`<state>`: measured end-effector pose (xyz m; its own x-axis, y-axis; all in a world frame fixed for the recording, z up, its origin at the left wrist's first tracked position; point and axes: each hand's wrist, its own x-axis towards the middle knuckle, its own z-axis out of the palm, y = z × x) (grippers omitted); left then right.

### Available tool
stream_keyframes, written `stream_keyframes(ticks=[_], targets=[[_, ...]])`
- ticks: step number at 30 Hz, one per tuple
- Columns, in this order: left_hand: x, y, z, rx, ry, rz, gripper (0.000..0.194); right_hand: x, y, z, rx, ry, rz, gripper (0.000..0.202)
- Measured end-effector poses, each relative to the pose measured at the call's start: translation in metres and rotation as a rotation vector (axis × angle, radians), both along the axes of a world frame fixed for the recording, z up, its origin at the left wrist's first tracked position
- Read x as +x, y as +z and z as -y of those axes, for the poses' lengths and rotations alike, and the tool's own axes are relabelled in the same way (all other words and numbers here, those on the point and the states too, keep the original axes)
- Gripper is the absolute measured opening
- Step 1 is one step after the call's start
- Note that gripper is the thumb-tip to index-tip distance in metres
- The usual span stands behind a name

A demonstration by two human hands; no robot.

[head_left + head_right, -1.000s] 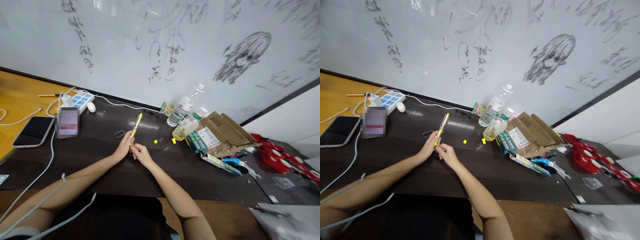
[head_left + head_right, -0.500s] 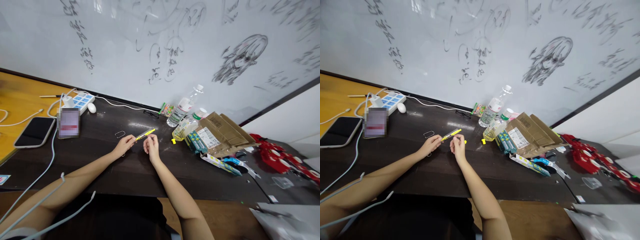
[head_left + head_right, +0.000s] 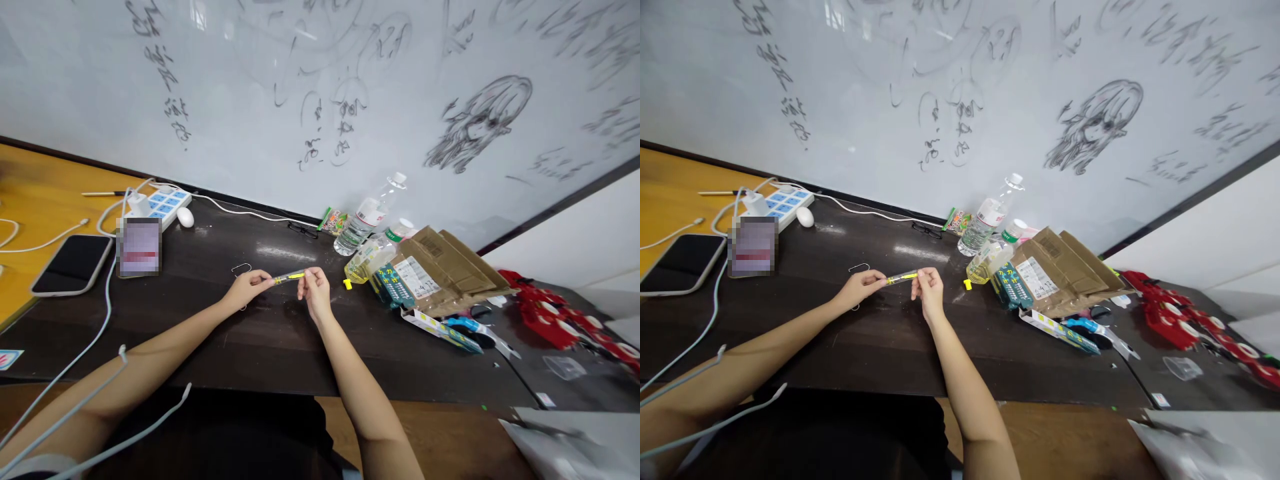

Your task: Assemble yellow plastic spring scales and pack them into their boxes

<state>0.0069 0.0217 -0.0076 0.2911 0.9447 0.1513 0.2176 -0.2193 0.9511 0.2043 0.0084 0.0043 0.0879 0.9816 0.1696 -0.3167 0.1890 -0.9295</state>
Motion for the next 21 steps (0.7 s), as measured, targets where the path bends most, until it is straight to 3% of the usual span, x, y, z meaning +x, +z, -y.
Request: stream_keyframes(ticks=[5,8,11,14,17,21], targets=[[-0.008,0.006,-0.007,0.021,-0.033,-0.03,0.035,0.003,-0.007,-0.007,-0.048,0.059,0.067,0.033],[-0.01,0.006,-0.009,0.013,-0.03,-0.044,0.036,0.014,-0.005,-0.011,-0.063,0.026,0.221,0.03],[-0.011,0.005,-0.009,0.03,-0.007,-0.099,0.036,0.037,0.004,-0.011,-0.035,-0.206,0.597,0.02],[-0.013,0.005,-0.009,0.046,0.016,-0.195,0.035,0.061,0.01,-0.009,-0.139,-0.389,1.18,0.006],[-0.014,0.003,-0.009,0.081,0.028,-0.321,0.036,0.075,0.009,-0.008,-0.277,-0.316,1.507,0.013],[-0.014,0.001,-0.009,0.118,0.017,-0.398,0.037,0.076,0.002,-0.01,-0.21,-0.219,1.549,0.029]])
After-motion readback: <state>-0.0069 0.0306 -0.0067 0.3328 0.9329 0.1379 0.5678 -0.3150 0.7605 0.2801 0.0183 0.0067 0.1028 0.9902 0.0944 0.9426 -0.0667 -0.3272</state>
